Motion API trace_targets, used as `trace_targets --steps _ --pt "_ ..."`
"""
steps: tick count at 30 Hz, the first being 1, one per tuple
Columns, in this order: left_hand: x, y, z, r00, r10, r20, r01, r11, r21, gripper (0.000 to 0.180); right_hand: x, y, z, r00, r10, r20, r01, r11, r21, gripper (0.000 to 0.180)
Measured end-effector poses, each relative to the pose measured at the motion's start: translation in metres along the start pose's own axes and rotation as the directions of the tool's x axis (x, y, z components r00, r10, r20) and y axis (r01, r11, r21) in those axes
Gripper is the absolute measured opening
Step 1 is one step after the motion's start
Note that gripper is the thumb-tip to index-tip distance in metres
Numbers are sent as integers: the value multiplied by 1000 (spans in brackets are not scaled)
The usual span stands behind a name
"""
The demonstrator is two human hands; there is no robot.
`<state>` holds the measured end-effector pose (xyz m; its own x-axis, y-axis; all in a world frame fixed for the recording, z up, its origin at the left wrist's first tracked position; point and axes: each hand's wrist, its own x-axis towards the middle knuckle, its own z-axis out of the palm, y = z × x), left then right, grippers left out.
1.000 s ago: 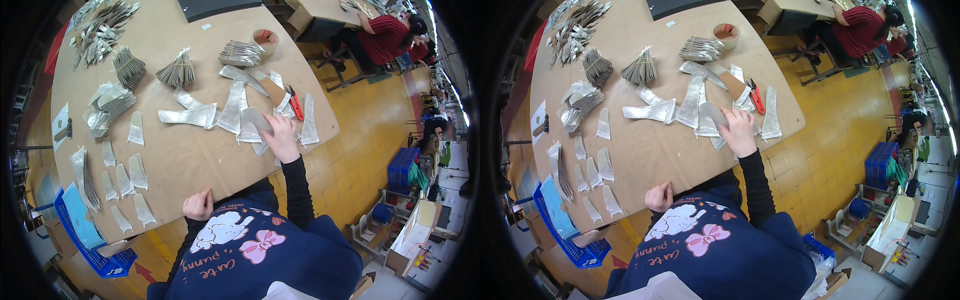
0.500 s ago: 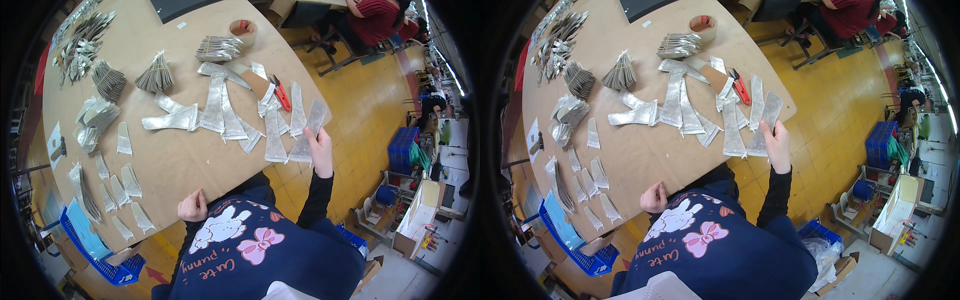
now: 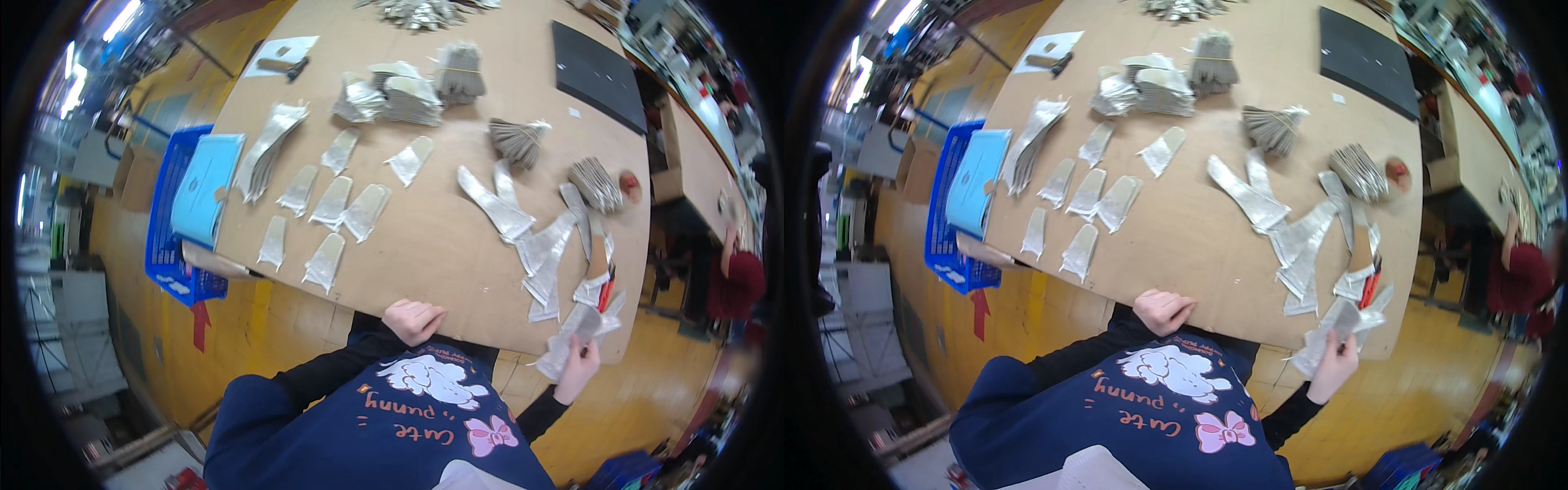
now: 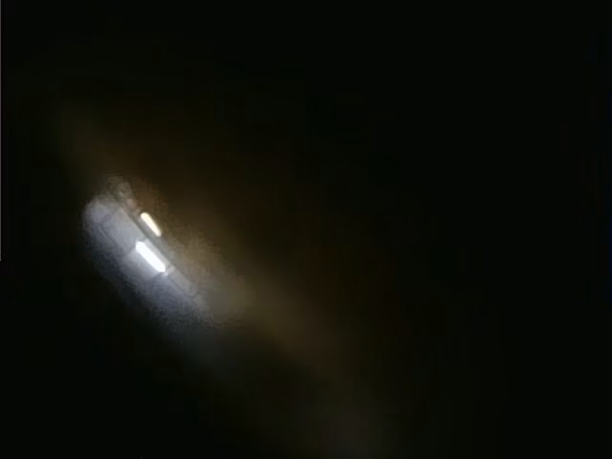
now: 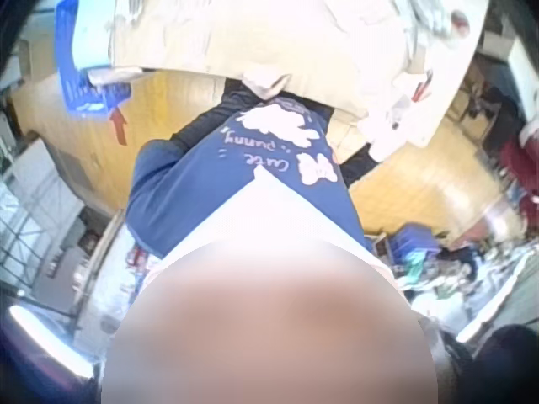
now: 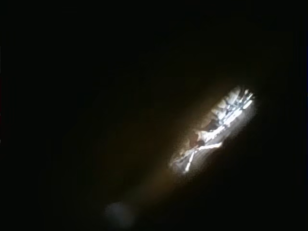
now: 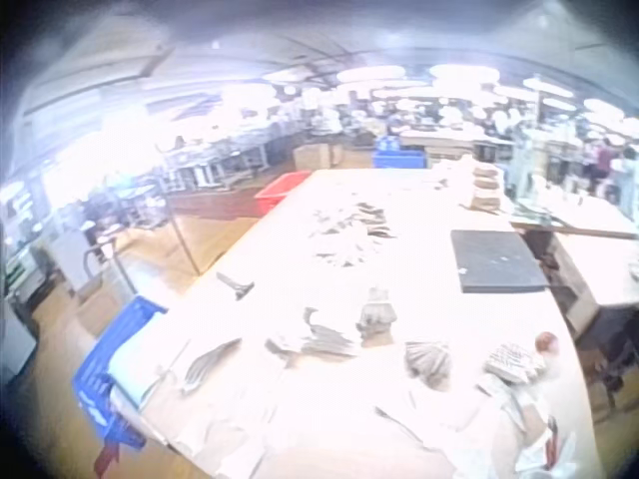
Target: The person repeatedly picks up small white fabric pieces from a table, aligns them with beige insoles, and places them into a blue basket. The process is repetitive and involves handling multiple similar items one at a time.
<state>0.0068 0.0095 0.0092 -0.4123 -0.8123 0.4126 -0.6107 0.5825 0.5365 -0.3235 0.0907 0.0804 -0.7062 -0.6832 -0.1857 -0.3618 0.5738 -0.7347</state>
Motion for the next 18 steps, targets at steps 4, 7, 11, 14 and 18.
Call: trace_targets --steps 4,7,11,14,18 --pt "-6 -5 -1 999 45 28 -44 999 -26 8 4 -42 9 930 -346 -127 368 886 283 11" --pt "-9 -7 0 999 42 31 -41 997 -60 8 5 -80 32 802 -578 151 498 787 364 11" --pt "-7 -8 -8 998 -53 24 58 949 -311 13 20 -115 91 550 -477 686 450 861 238 20" --pt "-4 -21 -28 945 -324 40 313 865 -392 22 17 -111 147 462 -666 586 849 523 -74 22" --pt "4 -102 -86 751 -624 -217 569 778 -266 20 17 -88 171 503 -725 471 850 514 -116 25"
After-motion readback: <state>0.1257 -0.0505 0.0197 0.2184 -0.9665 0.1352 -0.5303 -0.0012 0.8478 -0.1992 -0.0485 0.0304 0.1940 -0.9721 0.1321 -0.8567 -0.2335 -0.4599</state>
